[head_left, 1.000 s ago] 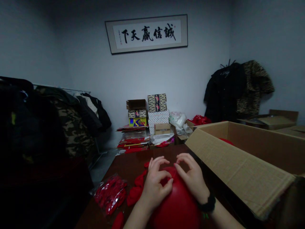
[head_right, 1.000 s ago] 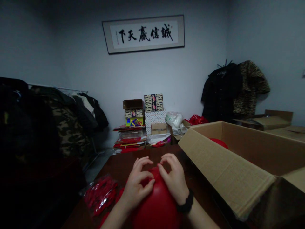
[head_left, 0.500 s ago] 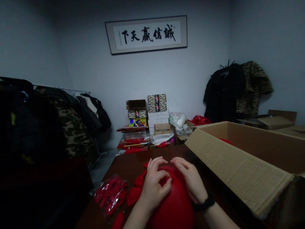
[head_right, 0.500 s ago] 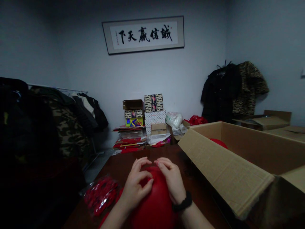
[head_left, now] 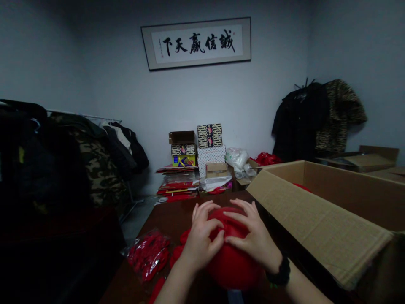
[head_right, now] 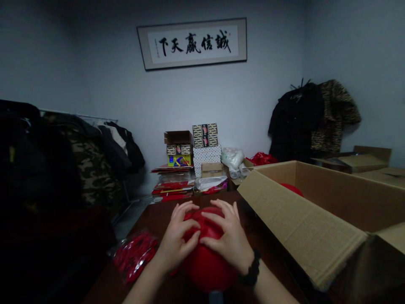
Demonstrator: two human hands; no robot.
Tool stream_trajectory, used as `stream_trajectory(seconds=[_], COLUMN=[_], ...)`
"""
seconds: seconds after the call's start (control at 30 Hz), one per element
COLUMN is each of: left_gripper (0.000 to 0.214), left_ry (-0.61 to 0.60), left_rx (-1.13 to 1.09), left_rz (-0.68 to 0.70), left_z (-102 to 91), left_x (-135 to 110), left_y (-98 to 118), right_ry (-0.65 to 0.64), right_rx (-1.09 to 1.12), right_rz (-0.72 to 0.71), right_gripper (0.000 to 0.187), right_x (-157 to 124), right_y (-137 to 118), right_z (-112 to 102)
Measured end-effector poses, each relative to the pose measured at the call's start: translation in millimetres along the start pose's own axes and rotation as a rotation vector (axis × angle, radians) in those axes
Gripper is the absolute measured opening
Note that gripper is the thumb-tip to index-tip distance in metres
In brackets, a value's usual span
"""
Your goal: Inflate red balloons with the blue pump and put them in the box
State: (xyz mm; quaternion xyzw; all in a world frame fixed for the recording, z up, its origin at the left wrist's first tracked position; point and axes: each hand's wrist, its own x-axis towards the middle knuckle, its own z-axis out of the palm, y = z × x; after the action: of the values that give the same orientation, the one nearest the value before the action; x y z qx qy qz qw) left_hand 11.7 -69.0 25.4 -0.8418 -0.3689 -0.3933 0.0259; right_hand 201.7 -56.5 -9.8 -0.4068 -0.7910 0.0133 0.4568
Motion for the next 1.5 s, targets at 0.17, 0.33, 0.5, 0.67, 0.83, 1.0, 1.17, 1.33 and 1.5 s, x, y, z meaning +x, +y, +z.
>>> stream_trajectory(seconds=[0.17,0.33,0.5,0.67,0.83,1.0,1.17,1.33,1.5], left_gripper=[0.014,0.014,0.013,0.012,0.014,0.013,0.012,0.012,0.010], left_ry=[-0.007,0.051,0.156,0.137,0.118,0.210,0.278,0.326,0.286], left_rx=[0.004,0.059,0.160,0.184,0.124,0.050,-0.028,-0.127,-0.173], left_rz=[-0.002,-0.028,-0.040,-0.044,-0.104,-0.142,-0.198,-0.260,-0.223], left_z=[0.5,3.4,3.1,3.1,5.4,7.4,8.6,11.7,14.0], left_x=[1.7,-0.9,-5.4,-6.6,-4.8,-2.6,-3.3,-7.0,-7.0], left_y=[2.8,3.5,8.0,9.9,8.3,9.3,5.0,-1.7,2.1], right_ry=[0.056,0.103,0.153,0.149,0.172,0.182,0.194,0.230,0.211], right_rx=[-0.027,-0.034,-0.098,-0.167,-0.180,-0.141,0.022,0.264,0.357], right_rz=[-0.094,-0.129,-0.182,-0.204,-0.235,-0.248,-0.115,-0.097,-0.021], right_gripper=[0.024,0.012,0.011,0.011,0.013,0.016,0.009,0.009,0.010], right_x=[0.1,4.0,6.8,4.8,2.9,4.1,4.7,2.0,2.7], right_y=[-6.1,-11.9,-14.6,-15.9,-18.5,-20.1,-15.9,-9.0,-6.2], right_z=[2.7,5.9,6.9,8.4,9.0,9.7,11.8,16.6,20.8])
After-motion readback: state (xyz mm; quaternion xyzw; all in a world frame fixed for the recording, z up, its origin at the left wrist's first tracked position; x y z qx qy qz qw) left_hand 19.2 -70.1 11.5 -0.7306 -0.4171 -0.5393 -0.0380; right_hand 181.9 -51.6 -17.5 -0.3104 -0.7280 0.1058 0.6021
